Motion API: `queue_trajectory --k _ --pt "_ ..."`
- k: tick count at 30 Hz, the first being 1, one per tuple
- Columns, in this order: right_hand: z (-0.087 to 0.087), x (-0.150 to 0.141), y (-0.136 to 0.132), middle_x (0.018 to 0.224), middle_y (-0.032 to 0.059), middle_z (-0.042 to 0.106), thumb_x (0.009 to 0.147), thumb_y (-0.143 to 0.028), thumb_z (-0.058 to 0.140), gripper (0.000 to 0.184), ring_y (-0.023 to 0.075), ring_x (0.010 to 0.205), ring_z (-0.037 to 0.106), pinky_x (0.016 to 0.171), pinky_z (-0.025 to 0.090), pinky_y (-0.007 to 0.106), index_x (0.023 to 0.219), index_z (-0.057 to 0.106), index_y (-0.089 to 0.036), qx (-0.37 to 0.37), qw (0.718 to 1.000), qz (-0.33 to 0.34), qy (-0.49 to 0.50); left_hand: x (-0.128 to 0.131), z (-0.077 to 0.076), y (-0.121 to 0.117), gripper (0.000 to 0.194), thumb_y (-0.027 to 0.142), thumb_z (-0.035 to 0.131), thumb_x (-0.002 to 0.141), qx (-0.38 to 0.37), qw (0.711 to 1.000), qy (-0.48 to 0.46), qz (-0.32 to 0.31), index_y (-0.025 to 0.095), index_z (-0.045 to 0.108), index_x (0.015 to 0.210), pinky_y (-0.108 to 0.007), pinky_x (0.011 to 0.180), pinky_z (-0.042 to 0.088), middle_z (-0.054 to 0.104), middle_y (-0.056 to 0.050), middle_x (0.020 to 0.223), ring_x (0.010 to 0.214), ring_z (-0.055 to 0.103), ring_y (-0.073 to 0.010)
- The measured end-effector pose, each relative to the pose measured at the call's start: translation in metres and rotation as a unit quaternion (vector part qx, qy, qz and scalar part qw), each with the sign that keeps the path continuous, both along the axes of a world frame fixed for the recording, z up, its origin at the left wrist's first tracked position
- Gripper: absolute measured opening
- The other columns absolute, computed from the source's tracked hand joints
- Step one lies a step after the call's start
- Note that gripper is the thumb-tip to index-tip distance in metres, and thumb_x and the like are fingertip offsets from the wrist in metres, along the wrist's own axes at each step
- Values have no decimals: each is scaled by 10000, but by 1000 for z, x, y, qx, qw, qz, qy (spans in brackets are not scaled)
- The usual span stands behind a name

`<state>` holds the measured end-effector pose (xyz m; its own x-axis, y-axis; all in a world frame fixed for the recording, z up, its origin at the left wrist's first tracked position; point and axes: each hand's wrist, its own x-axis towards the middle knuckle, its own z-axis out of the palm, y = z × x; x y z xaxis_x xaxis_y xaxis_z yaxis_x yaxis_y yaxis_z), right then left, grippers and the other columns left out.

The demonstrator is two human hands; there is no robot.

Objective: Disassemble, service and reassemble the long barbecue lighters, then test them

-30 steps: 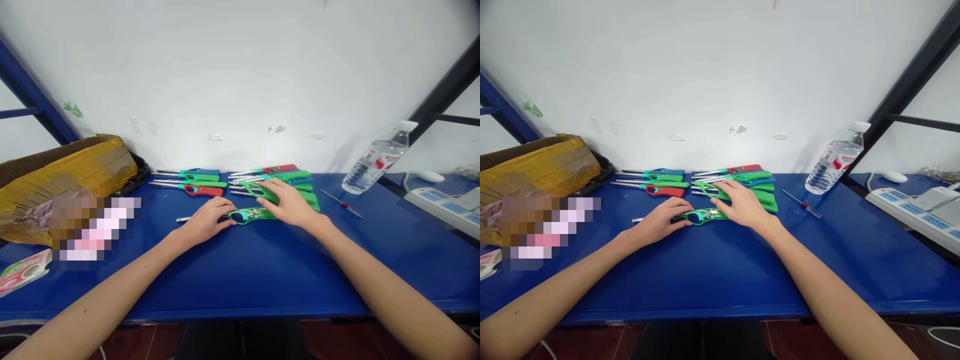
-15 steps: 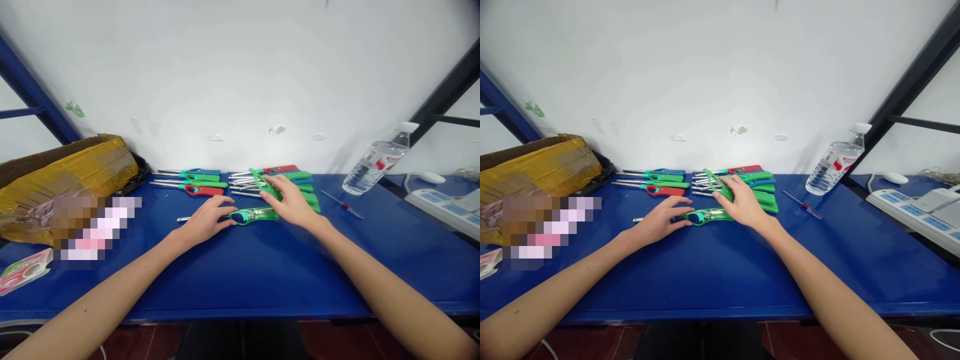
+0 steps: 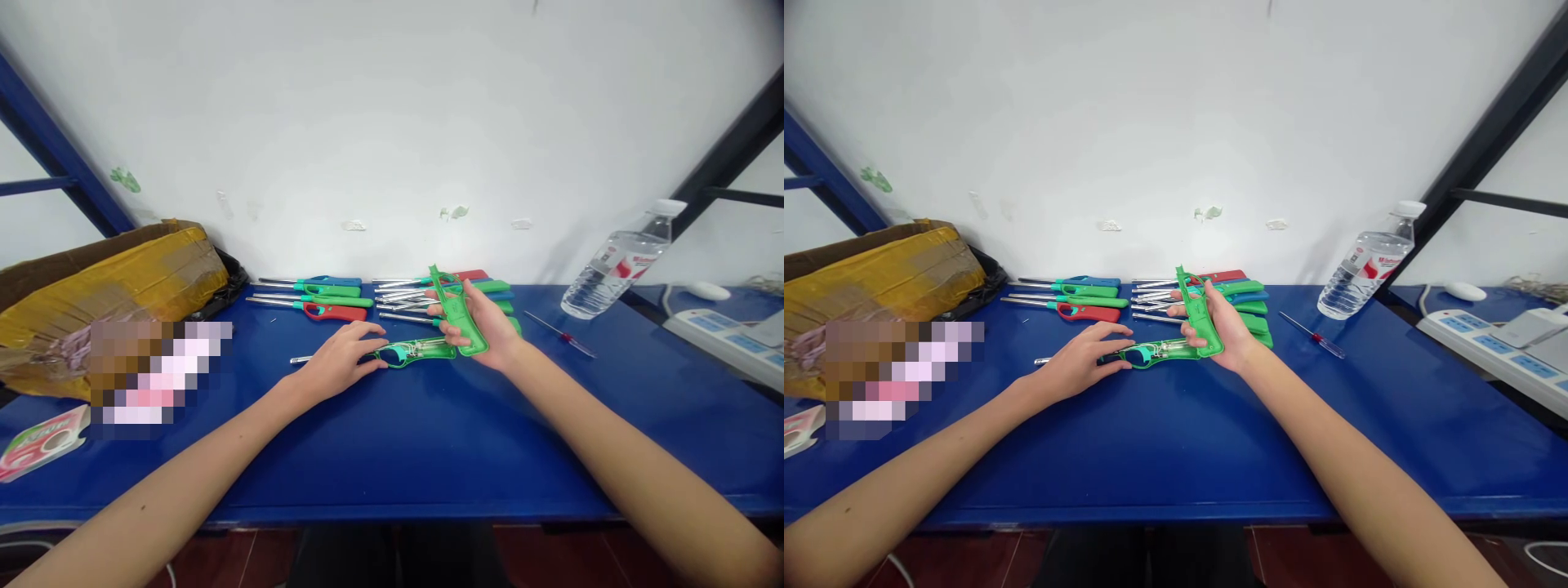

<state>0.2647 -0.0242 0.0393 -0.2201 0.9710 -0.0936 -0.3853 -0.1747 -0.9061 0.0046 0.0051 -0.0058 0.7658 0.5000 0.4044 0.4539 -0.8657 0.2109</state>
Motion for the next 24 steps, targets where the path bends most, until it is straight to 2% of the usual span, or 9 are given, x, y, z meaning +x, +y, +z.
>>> queue_trajectory --k 7,14,16,18,19,20,22,23,24 --pt "-3 4 3 825 55 639 950 -583 338 501 91 452 424 307 283 188 1072 623 -190 23 999 18 -34 -1 0 2 274 352 587 939 -15 1000 -1 -13 208 662 1161 -422 990 466 589 -107 1251 1143 558 -256" --pt "-4 3 4 823 47 645 946 -586 364 479 91 459 427 321 270 187 1084 616 -203 26 998 14 -61 1 0 3 288 357 551 960 -30 999 21 -36 176 640 1166 -401 981 457 606 -112 1193 1103 560 -239" --pt "-5 1 3 825 48 651 943 -610 344 508 92 455 434 327 271 193 1099 604 -203 44 994 5 -98 1 1 2 287 352 538 967 -33 998 27 -36 172 637 1167 -395 980 457 606 -111 1187 1099 558 -237" --pt "-7 -1 2 850 63 668 948 -621 308 545 107 467 469 345 311 214 1130 596 -197 102 977 -16 -189 1 2 0 295 362 524 973 -40 998 33 -32 182 634 1179 -393 971 465 605 -109 1183 1093 562 -235" --pt "-9 -1 1 875 74 679 953 -613 302 550 125 499 510 375 362 233 1151 596 -193 151 954 -32 -257 0 3 0 310 376 524 971 -42 998 35 -27 189 628 1195 -397 972 467 604 -110 1186 1096 563 -237" --pt "-11 -1 0 916 87 691 958 -594 319 537 153 566 568 435 431 260 1176 598 -190 212 916 -52 -336 -1 3 0 333 395 531 965 -43 998 37 -22 194 619 1216 -404 979 466 602 -111 1195 1107 562 -242" --pt "-17 -1 -3 1046 111 697 954 -537 403 487 238 832 655 684 542 359 1249 589 -197 337 801 -84 -487 -5 4 3 408 439 569 937 -38 999 35 -7 195 593 1263 -421 1006 455 590 -123 1231 1149 551 -259" --pt "-19 -1 -4 1133 121 682 950 -509 437 479 278 974 646 811 536 418 1296 567 -205 383 744 -86 -540 -8 5 5 453 459 594 917 -33 999 32 1 192 581 1283 -430 1020 448 581 -130 1253 1173 542 -269" --pt "-21 -1 -5 1210 128 658 951 -483 453 479 304 1079 618 894 510 461 1337 540 -212 414 701 -80 -575 -11 6 7 495 476 616 898 -26 999 28 10 189 569 1298 -438 1032 440 569 -139 1277 1195 532 -279"
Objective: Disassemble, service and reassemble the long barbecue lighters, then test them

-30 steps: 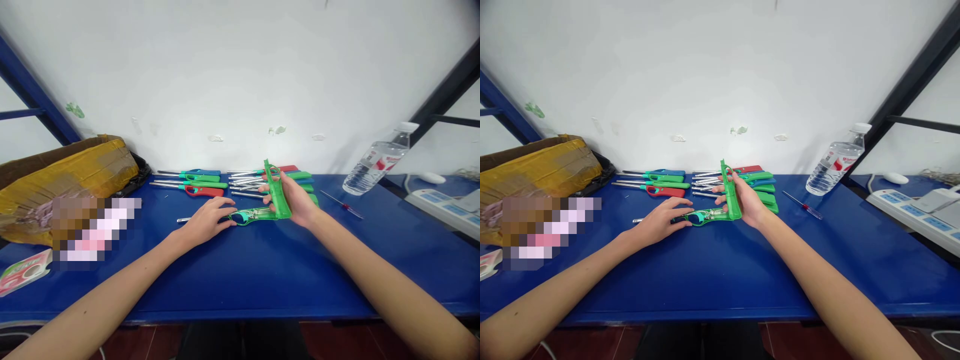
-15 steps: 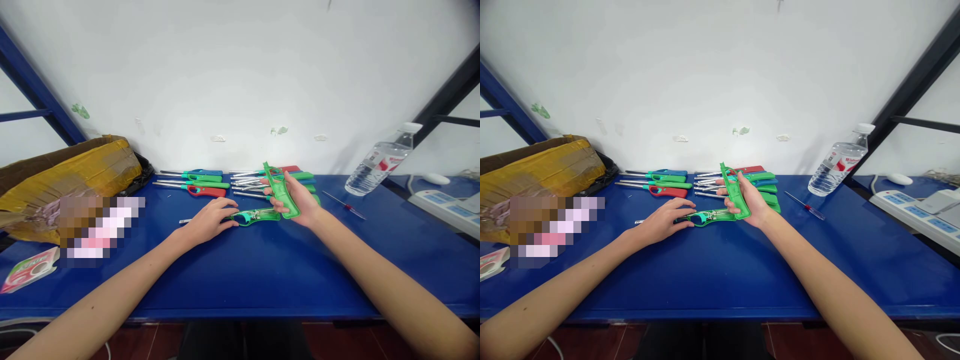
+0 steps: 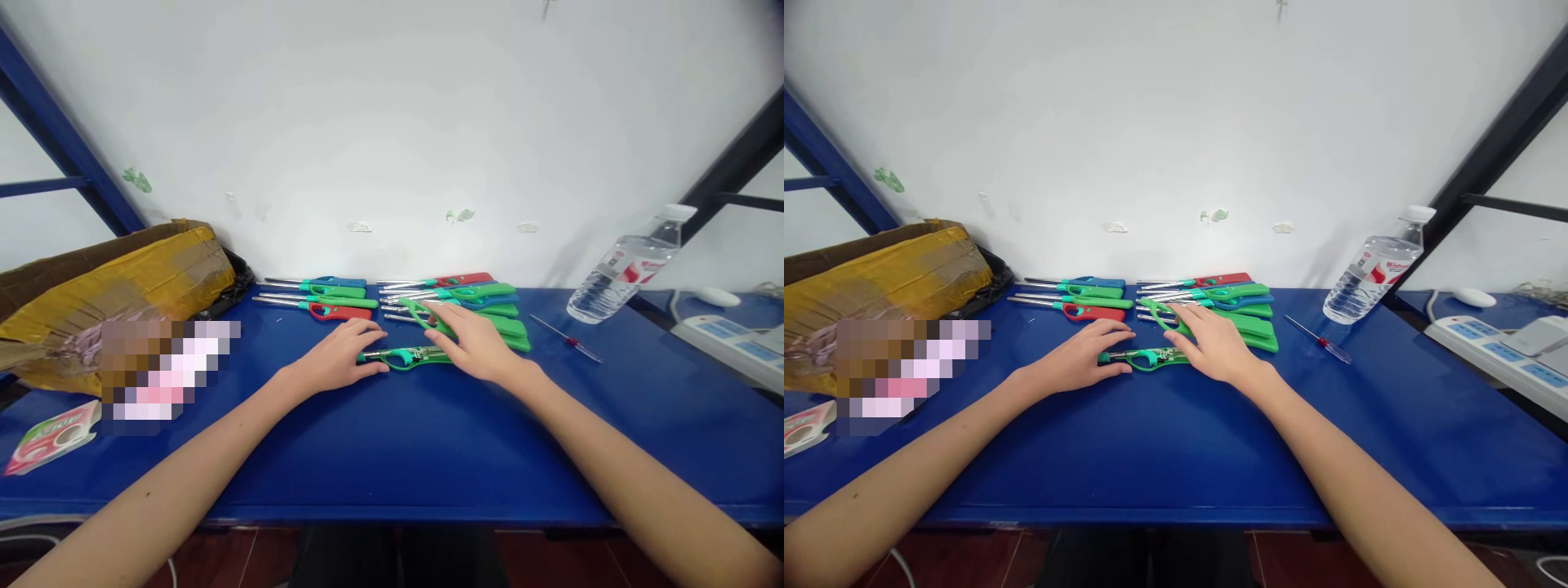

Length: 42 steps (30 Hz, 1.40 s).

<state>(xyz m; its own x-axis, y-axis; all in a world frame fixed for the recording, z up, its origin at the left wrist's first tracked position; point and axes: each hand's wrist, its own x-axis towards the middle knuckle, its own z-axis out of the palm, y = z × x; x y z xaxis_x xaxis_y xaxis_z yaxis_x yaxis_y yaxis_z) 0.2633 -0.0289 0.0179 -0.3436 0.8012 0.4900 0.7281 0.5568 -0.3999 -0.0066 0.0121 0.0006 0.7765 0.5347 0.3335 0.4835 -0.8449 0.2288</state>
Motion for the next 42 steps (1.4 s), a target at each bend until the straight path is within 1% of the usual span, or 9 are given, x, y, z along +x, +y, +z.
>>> queue_trajectory --k 2,4,9,14,17,21,30,36,42 --pt "-3 -1 -1 1300 133 616 952 -452 472 488 323 1175 578 959 479 506 1383 498 -226 20 998 17 -62 -7 4 5 570 504 649 866 12 1000 -1 17 183 546 1326 -450 1050 426 541 -151 1325 1230 513 -294" --pt "-5 -3 -2 1309 128 614 942 -442 506 494 320 1177 583 955 486 506 1390 479 -235 11 996 30 -80 -14 9 10 633 527 661 847 19 999 6 30 177 516 1355 -459 1066 412 519 -158 1361 1261 490 -302" --pt "-7 -10 -3 1163 126 680 913 -398 590 454 303 1049 633 886 510 470 1319 533 -204 -4 993 55 -103 -22 19 13 735 580 693 795 0 999 30 30 187 490 1383 -457 1072 408 513 -150 1378 1284 473 -308" --pt "-11 -16 -3 1162 116 690 895 -375 628 439 288 1059 628 918 487 454 1299 580 -212 3 987 119 -107 -19 18 7 775 591 722 760 4 999 42 17 196 487 1384 -445 1049 420 503 -153 1382 1260 491 -316" --pt "-14 -17 -2 1170 108 692 887 -371 642 443 273 1068 633 933 479 438 1301 590 -221 -6 987 133 -91 -16 14 4 776 579 723 766 9 999 51 11 194 476 1392 -437 1030 432 512 -158 1365 1234 510 -315" --pt "-14 -19 -3 1189 109 692 884 -373 646 444 273 1080 635 937 481 440 1300 597 -224 -29 988 126 -87 -10 11 0 695 528 720 795 13 999 49 6 174 514 1357 -426 1023 435 537 -155 1333 1219 519 -308" --pt "-17 -20 -4 1217 98 671 896 -362 624 408 261 1109 604 955 483 417 1277 610 -217 -50 986 133 -90 -2 8 -5 328 360 604 921 0 999 29 -30 183 639 1195 -400 990 453 601 -111 1220 1123 564 -258" --pt "-17 -22 -4 1201 110 657 945 -378 533 373 257 1086 604 947 484 419 1266 620 -208 -40 985 130 -104 0 8 -6 267 219 553 925 -4 999 42 -26 175 652 1169 -382 978 459 610 -105 1192 1094 574 -244" --pt "-19 -22 -3 1219 105 643 968 -367 501 348 246 1100 585 956 467 409 1241 642 -204 -18 985 134 -109 1 6 -7 292 175 471 957 -26 999 32 -20 188 658 1182 -359 963 470 618 -99 1180 1087 579 -225"
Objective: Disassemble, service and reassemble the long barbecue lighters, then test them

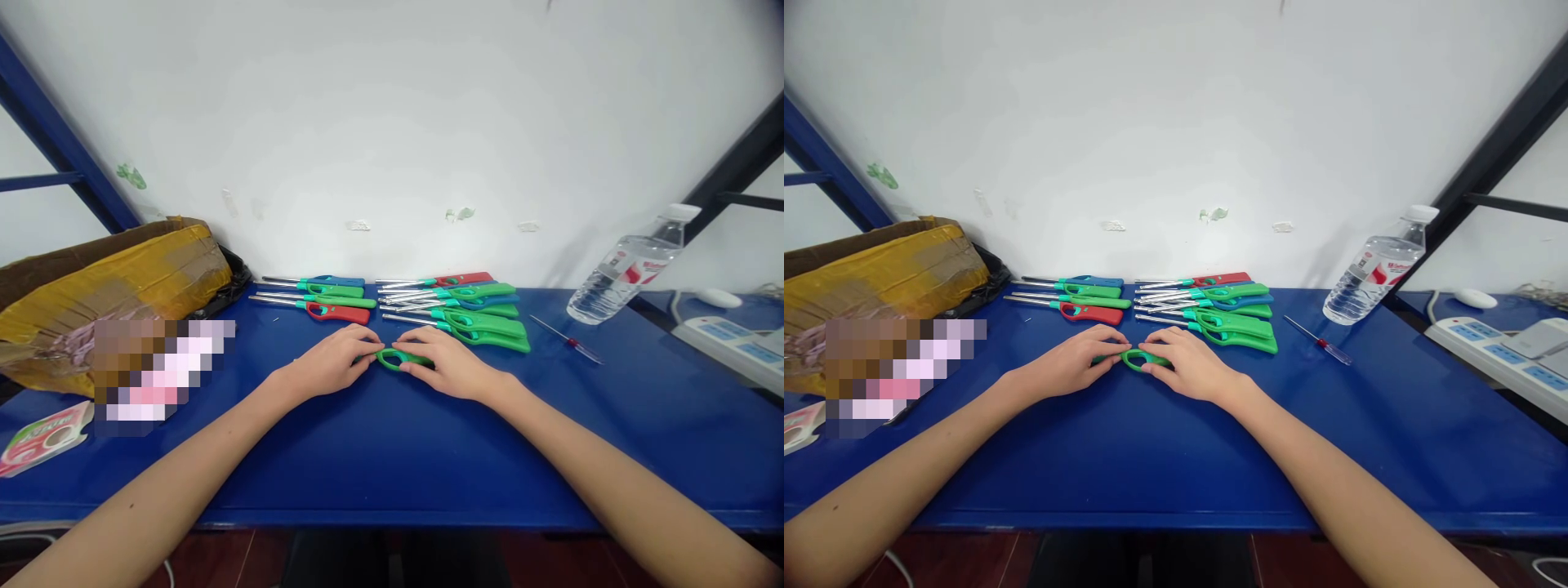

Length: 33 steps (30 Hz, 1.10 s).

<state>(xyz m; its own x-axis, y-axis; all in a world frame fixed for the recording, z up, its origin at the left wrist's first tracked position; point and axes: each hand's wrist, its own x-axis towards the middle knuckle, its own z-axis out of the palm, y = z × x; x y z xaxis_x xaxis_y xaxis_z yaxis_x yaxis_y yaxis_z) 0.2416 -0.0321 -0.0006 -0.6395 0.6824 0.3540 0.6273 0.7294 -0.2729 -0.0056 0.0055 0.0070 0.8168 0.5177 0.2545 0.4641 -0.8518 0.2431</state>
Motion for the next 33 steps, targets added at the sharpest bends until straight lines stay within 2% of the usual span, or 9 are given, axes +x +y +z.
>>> queue_trajectory --k 5,11,18,22,27,33 --pt "-1 0 3 1199 101 658 966 -347 507 323 249 1098 588 963 459 423 1214 660 -208 -1 1000 6 -2 1 -3 0 294 180 463 966 -17 1000 0 11 190 658 1187 -356 954 470 620 -95 1176 1081 578 -218" --pt "-5 2 7 1224 106 653 983 -218 426 322 224 1125 587 989 461 397 1194 667 -190 -41 999 -2 34 2 -3 -1 298 181 468 955 -19 1000 -9 17 197 669 1175 -350 943 474 632 -93 1156 1066 583 -220" --pt "-2 5 10 1130 107 693 940 -306 552 224 263 1087 603 995 419 458 1046 718 -199 -22 999 -19 28 5 0 -5 259 320 547 944 -24 999 -6 33 205 685 1131 -342 922 472 643 -79 1120 1037 591 -225" --pt "1 5 11 1074 94 699 919 -307 590 180 237 1013 626 917 455 385 999 703 -192 -50 998 -13 40 8 -2 -4 241 370 588 926 -22 998 -18 53 194 679 1064 -332 881 473 659 -68 1052 995 592 -221" --pt "6 3 7 980 71 700 918 -273 580 125 210 905 630 814 458 332 961 661 -188 -69 997 -24 35 9 -5 -2 220 351 593 929 -32 998 -35 41 202 669 1072 -313 864 469 669 -62 1031 985 596 -212" --pt "12 -1 -1 918 40 691 879 -248 626 98 210 875 625 830 414 353 964 611 -202 -13 997 -73 8 11 -7 -4 171 294 641 889 -29 994 -88 65 200 631 1031 -290 750 467 669 -21 930 849 620 -182"
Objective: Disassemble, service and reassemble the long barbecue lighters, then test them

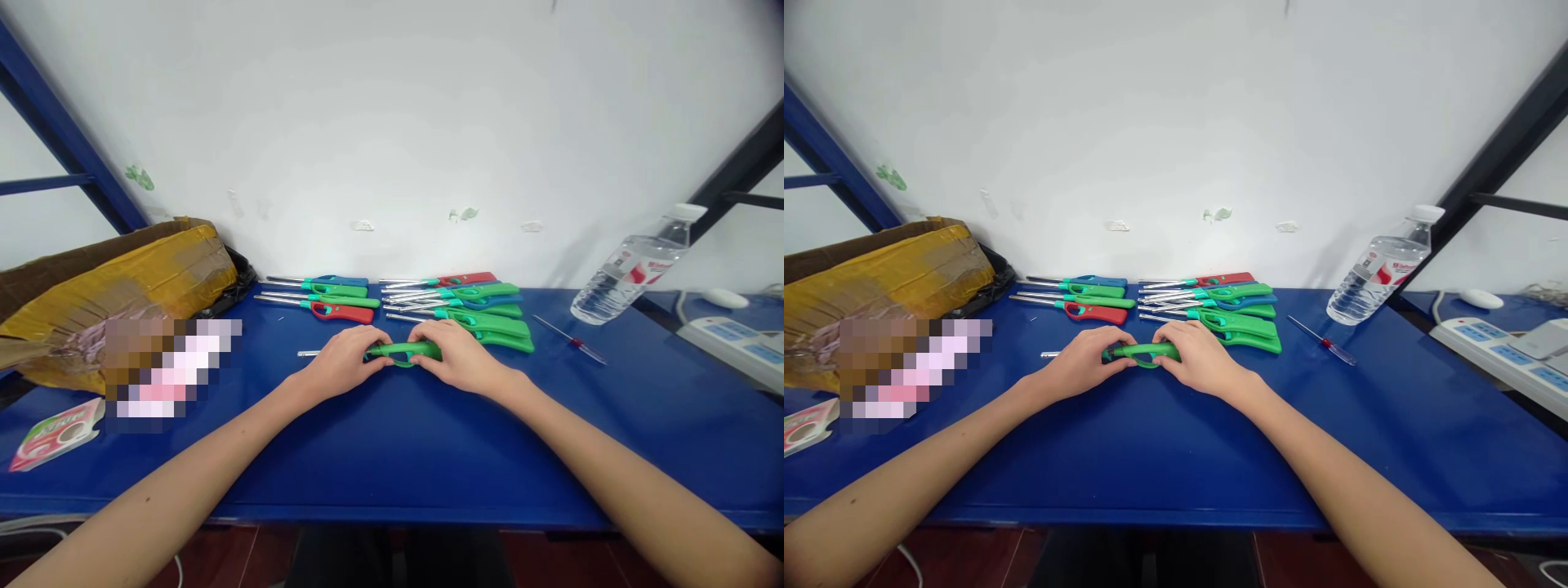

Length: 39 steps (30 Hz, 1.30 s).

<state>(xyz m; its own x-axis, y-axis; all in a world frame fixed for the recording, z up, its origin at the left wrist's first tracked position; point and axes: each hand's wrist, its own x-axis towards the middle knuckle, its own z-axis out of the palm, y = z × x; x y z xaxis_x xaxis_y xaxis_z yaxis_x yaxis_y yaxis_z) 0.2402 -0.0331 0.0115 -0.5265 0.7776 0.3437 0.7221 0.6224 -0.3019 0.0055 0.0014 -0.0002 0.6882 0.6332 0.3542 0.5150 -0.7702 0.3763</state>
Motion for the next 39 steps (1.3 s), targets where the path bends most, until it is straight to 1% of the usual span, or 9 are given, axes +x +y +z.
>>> queue_trajectory --k 4,8,11,15,19,23,26,30,39 --pt "2 0 -3 891 40 703 878 -254 619 141 216 817 633 762 424 340 1013 615 -213 19 999 -23 -29 1 -1 -4 108 260 649 870 13 999 -22 19 209 611 957 -287 712 456 656 -1 897 805 619 -174" --pt "8 11 -3 942 59 723 877 -355 644 221 232 845 654 730 442 329 1043 659 -210 21 997 -2 -71 2 -1 -8 106 214 666 850 40 999 -13 24 199 575 903 -276 672 436 620 7 869 772 597 -166" --pt "11 19 -2 959 56 731 894 -374 630 221 211 837 668 714 458 304 1032 690 -213 5 998 18 -59 2 0 -10 121 200 670 846 53 998 -2 20 196 561 897 -273 665 427 603 9 863 758 580 -160" --pt "7 21 -1 955 57 738 914 -362 607 204 203 848 676 738 479 302 998 721 -215 34 998 27 -46 2 0 -10 116 195 658 850 68 997 11 24 199 554 901 -278 683 423 598 5 871 772 575 -166" --pt "0 17 -2 988 77 743 930 -362 580 225 222 888 680 768 494 330 998 726 -204 88 995 21 -49 2 1 -11 115 183 625 862 62 998 28 6 196 560 956 -276 708 441 602 -10 916 808 584 -170" --pt "-4 11 -3 957 100 738 939 -361 561 242 239 877 675 763 498 352 993 711 -180 119 991 12 -61 3 -1 -10 214 292 564 941 71 996 47 -23 198 589 1132 -298 797 464 636 -51 1054 924 609 -195" --pt "-2 9 -3 922 88 725 936 -347 568 215 231 865 661 753 500 346 985 690 -177 93 994 12 -55 4 -2 -10 250 318 500 986 85 994 60 -28 208 610 1182 -317 839 455 671 -59 1107 969 625 -205" --pt "3 16 -2 987 74 713 905 -372 616 227 219 915 652 785 505 334 1047 679 -207 39 998 27 -38 5 -2 -9 246 333 466 1004 86 993 71 -31 205 650 1106 -312 807 446 709 -49 1026 918 637 -198" --pt "9 33 5 1067 78 716 923 -390 584 283 230 963 658 843 503 357 1118 693 -217 50 998 14 -20 -2 2 -3 290 379 443 1012 151 986 64 6 196 663 1059 -330 841 448 727 -53 950 905 656 -203"
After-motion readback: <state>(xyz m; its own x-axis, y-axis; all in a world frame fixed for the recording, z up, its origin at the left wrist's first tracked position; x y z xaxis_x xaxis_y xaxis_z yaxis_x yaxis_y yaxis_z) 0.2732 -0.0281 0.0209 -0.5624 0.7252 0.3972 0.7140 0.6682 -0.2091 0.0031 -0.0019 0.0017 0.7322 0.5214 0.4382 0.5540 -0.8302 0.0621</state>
